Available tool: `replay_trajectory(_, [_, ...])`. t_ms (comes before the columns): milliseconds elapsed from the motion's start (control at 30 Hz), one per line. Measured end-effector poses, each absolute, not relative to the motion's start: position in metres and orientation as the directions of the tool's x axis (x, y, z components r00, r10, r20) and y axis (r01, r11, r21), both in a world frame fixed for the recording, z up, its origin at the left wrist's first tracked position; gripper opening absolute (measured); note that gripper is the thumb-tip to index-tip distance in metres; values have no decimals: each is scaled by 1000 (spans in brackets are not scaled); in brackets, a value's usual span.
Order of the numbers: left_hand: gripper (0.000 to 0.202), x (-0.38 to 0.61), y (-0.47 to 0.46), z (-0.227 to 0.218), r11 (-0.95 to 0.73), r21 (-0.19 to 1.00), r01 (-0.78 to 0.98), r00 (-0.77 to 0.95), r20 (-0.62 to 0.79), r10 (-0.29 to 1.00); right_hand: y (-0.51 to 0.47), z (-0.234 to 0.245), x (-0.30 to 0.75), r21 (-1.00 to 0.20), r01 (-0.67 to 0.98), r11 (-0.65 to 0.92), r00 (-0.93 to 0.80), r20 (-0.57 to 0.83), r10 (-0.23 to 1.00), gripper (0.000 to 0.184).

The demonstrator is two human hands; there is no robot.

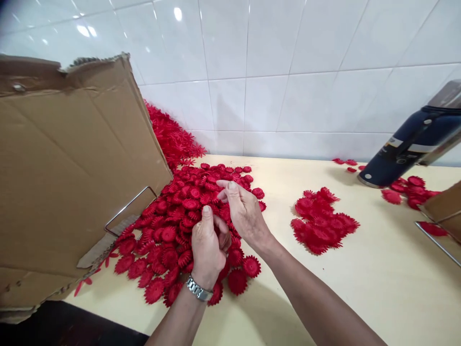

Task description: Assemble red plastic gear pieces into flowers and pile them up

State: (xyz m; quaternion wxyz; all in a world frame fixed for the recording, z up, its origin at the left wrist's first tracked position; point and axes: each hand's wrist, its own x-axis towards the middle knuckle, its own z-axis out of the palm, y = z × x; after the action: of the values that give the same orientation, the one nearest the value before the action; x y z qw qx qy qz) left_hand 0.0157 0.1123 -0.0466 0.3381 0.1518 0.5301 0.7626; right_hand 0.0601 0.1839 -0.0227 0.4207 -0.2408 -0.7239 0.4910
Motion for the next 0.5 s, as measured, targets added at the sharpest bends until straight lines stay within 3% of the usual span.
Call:
replay_trajectory(133, [28,21,113,-51,-335,872,-356,-742,-46,669,184,-30,44,-886,-7,464,-540,394,744,49])
replay_trajectory(267, [40,24,118,-49,-380,731,-567,-661,-128,739,163,-38,48,-849,38,527,-648,381,659,51])
replay_trajectory(333, [43,22,121,-46,-407,679,-611,-625,-98,775,150,-41,59,-861,35,507,-696,343,631,51])
replay_trajectory(500, [46,31,128,-42,-424,696,-579,-615,-31,788,134,-47,88,-917,-4,400,-667,300,682,55])
